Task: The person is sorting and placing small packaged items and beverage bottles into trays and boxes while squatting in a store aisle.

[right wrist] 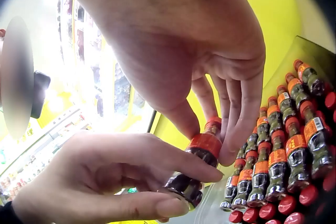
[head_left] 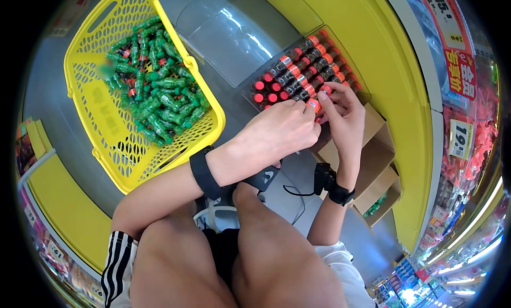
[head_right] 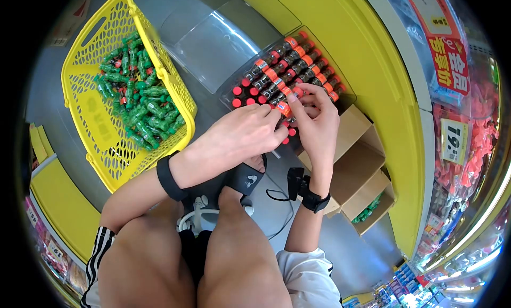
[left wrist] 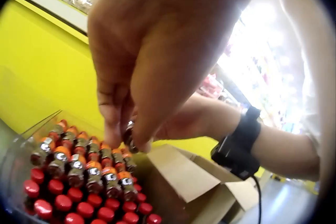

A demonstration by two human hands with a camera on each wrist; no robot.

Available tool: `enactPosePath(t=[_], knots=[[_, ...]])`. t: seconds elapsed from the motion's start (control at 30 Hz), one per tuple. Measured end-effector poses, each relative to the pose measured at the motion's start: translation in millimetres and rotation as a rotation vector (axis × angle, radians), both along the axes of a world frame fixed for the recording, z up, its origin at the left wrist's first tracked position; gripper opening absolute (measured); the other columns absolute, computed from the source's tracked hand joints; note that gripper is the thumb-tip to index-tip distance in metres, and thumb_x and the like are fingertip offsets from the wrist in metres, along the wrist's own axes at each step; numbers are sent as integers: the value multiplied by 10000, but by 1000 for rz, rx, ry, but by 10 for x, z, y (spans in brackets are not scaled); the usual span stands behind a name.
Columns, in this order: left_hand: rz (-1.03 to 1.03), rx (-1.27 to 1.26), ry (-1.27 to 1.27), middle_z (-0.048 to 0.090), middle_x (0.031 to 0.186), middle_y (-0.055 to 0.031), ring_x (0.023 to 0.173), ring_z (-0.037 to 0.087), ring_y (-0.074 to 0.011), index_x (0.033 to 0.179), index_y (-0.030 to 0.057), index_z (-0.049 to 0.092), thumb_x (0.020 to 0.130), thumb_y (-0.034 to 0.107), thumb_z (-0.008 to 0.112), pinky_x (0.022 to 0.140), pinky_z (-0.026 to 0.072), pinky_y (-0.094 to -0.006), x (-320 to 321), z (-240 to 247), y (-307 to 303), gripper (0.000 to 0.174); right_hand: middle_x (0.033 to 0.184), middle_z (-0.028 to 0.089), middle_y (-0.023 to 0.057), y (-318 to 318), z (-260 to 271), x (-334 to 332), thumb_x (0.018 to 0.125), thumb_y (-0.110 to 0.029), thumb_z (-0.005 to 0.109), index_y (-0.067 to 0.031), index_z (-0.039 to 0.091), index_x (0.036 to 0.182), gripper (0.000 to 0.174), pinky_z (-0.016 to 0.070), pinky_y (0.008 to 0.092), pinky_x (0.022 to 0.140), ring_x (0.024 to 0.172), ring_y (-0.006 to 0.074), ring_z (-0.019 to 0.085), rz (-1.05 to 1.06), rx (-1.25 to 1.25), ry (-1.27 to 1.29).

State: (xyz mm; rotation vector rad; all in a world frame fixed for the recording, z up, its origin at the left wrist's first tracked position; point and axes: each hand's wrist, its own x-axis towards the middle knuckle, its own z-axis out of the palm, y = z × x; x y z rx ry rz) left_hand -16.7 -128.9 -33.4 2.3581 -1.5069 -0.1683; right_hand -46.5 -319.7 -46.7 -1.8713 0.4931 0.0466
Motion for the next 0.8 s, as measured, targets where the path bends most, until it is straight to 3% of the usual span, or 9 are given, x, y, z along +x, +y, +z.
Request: enactPosePath(t=[0.13,0.27,0.33,0.37,0.43,0.53,0.63,0.73,0.8], knots=[[-31,51,-33,680,935,-91,925,703,-227,947,36,698,512,182,954,834,591,-340,-64,-37,-182,526,942,694,55,-119,-49,-94,966,-125,795,3,697,1277,351,539,235,644,774,65,658,-36,10,20],[-77,96,-108,685,935,-85,930,695,-213,949,40,690,522,202,958,832,582,-325,-109,-114,-364,529,988,693,73,-261,-104,-218,953,-123,808,-5,678,1325,411,542,236,654,788,73,662,-49,-13,20],[-100,104,-186,690,946,-71,931,690,-199,982,38,696,635,196,909,822,574,-314,-115,-216,-461,437,1043,702,101,-353,-167,-298,938,-120,821,-10,632,1393,504,565,250,675,813,98,686,-67,-20,35],[-108,102,-184,690,946,-71,931,690,-199,982,38,696,635,196,909,822,574,-314,-127,-290,-508,437,1043,702,101,-385,-198,-329,938,-120,821,-10,632,1393,504,565,250,675,813,98,686,-75,-21,37],[-70,-8,-277,688,948,-59,927,688,-194,1042,39,693,779,166,806,819,570,-313,-156,-434,-591,313,1075,717,130,-435,-269,-374,922,-127,834,4,594,1418,566,590,277,695,830,134,715,-157,8,26],[-75,-39,-295,684,961,-55,921,685,-190,1118,40,687,864,123,708,814,566,-308,-209,-578,-646,269,1102,727,156,-503,-397,-451,908,-137,846,24,574,1419,601,610,305,713,860,164,740,-210,-38,41],[-51,-102,-265,726,939,-96,905,702,-201,1099,42,682,889,134,695,806,566,-313,-239,-724,-701,230,1059,778,167,-561,-494,-464,865,-203,881,32,642,1337,579,616,330,736,857,184,773,-223,-148,138],[-80,-120,-278,718,951,-84,904,696,-191,1083,41,691,894,136,681,802,562,-301,-252,-801,-695,212,993,813,156,-498,-433,-436,823,-262,897,11,699,1273,562,620,361,778,849,222,798,-230,-269,245],[-98,-120,-288,712,964,-78,908,690,-186,1086,43,696,895,138,677,803,559,-297,-255,-860,-696,214,984,815,156,-440,-394,-401,813,-258,893,-16,703,1283,562,622,395,816,862,275,802,-159,-497,333]])
